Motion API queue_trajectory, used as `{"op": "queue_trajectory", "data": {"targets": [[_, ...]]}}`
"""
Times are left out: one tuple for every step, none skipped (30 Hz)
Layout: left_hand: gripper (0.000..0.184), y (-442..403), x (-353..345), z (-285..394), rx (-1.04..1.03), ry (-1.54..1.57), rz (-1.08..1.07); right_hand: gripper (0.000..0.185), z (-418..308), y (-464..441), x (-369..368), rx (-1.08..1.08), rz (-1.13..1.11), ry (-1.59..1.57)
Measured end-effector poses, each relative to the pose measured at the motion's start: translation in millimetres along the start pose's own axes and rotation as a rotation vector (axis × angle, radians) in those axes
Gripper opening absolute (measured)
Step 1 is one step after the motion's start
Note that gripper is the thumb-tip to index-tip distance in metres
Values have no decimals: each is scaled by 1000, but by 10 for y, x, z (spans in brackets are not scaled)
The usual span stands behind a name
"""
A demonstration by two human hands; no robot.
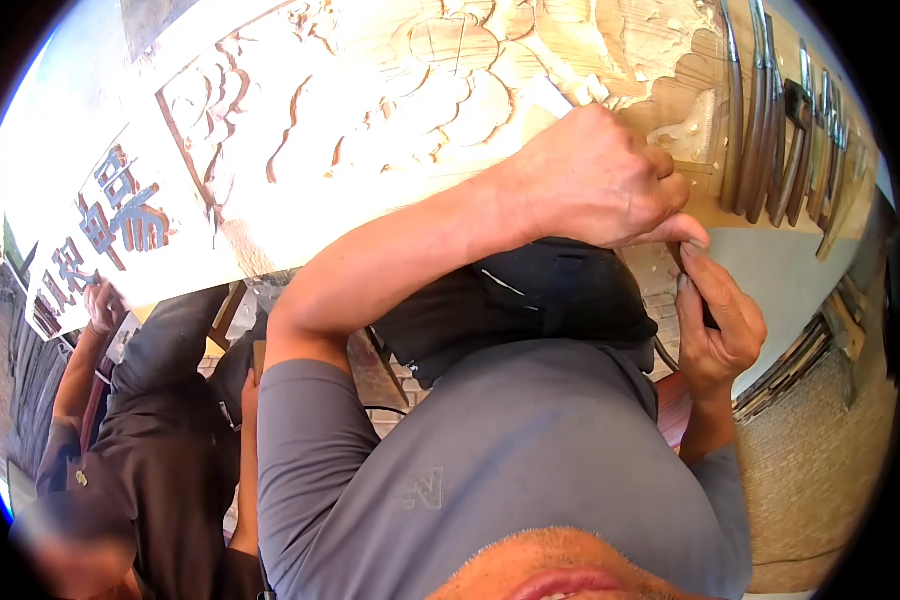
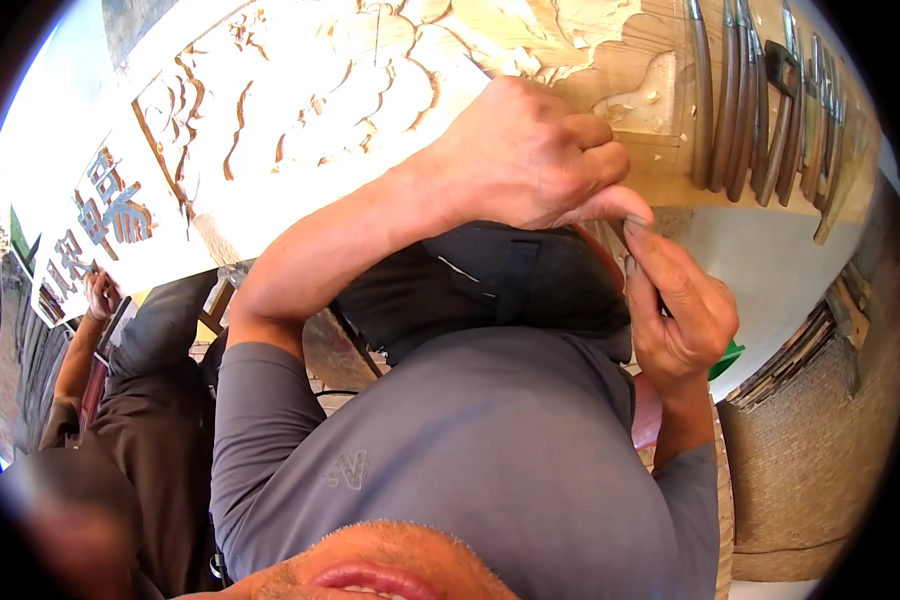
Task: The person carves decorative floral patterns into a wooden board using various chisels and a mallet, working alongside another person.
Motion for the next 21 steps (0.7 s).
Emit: {"op": "queue_trajectory", "data": {"targets": [[50, -3, -4, 5, 1, -5, 22, 35, -26, -45, -34, 15, 15, 9], [50, -1, 0, 26, 16, -10, 19, 35, -51, -50, -45, 25, 33, 20], [50, -5, 21, 31, 30, -22, 20, 35, -49, -36, -45, 17, 30, 14], [50, -18, 39, 22, 45, -39, 25, 35, -32, -39, -50, 16, 26, 8], [50, -27, 38, 17, 41, -42, 33, 35, -22, -43, -49, 13, 21, 2], [50, -26, 28, 15, 38, -43, 40, 34, -21, -45, -44, 16, 24, 11], [50, -17, 26, 10, 39, -45, 47, 34, -22, -52, -46, 20, 24, 17], [50, -15, 30, -13, 56, -73, 79, 34, -18, -69, -58, 26, 23, 21], [50, -25, 35, -37, 73, -99, 109, 33, -35, -122, -86, 15, 9, 16], [50, -26, 32, -37, 86, -118, 138, 33, -79, -188, -118, -2, -1, 15], [50, -14, 28, -5, 87, -101, 138, 33, -121, -204, -124, -25, -14, 14], [50, -11, 45, 7, 88, -97, 143, 33, -128, -185, -103, -9, -15, 24], [50, -32, 81, -40, 80, -107, 157, 33, -102, -194, -77, 23, -10, 36], [50, -51, 95, -69, 24, -78, 140, 33, -85, -184, -37, 48, -6, 54], [50, -47, 86, -52, -25, -37, 120, 34, -90, -140, 23, 30, -17, 64], [50, -27, 64, -20, -69, 4, 98, 34, -54, -69, 70, 25, -23, 52], [49, -4, 2, -16, -97, 48, 65, 34, 7, 13, 96, 20, -22, 40], [49, -21, -2, -11, -115, 49, 56, 34, 45, 53, 109, 18, -15, 29], [48, -34, 6, -3, -133, 49, 43, 35, 50, 60, 113, -1, -11, 27], [47, -32, 8, 13, -147, 54, 26, 35, 39, 84, 114, -27, -9, 23], [47, -21, -3, 22, -145, 64, 13, 35, 19, 118, 117, -58, -9, 19]]}}
Point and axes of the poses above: each hand's wrist, its own y-axis away from the middle knuckle, its own x-axis out of the back of the hand, z = x × y, the point moved 1 cm from there along -y, towards the middle knuckle, and after that the axes turned 1 degree about y, right-handed, at the moved point
